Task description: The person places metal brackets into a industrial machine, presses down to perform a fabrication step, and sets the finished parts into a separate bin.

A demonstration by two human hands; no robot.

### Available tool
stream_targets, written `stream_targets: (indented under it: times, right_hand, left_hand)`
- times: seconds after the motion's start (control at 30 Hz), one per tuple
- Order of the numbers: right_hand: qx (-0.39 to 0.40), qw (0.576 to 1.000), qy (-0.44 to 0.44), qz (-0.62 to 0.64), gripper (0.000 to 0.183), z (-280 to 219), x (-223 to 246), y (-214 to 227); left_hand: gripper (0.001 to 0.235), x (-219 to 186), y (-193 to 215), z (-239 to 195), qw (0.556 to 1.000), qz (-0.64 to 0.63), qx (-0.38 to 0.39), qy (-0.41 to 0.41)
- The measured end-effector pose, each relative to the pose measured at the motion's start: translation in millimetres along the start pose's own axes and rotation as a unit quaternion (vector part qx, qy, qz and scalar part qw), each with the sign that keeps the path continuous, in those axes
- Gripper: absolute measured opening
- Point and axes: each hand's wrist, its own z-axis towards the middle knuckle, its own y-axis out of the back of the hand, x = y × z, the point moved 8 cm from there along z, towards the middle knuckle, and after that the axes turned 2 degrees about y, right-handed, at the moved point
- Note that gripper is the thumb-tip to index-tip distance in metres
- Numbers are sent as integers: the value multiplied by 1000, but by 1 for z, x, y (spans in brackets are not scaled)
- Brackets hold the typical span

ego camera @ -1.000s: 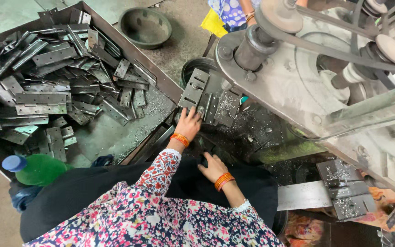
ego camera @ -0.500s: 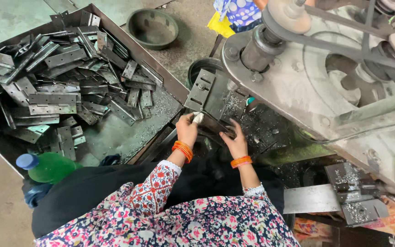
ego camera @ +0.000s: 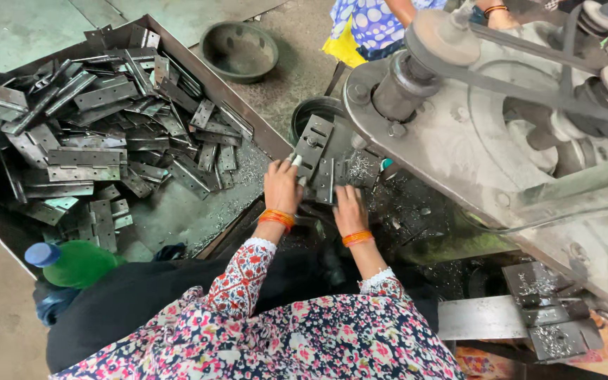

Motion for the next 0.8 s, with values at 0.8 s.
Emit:
stream_targets:
  times: [0.8]
  right_hand:
    - [270,927,-250,67,99,-170,7,-88]
  left_hand:
    - [39,-37,-84,-19,957,187,165,-148]
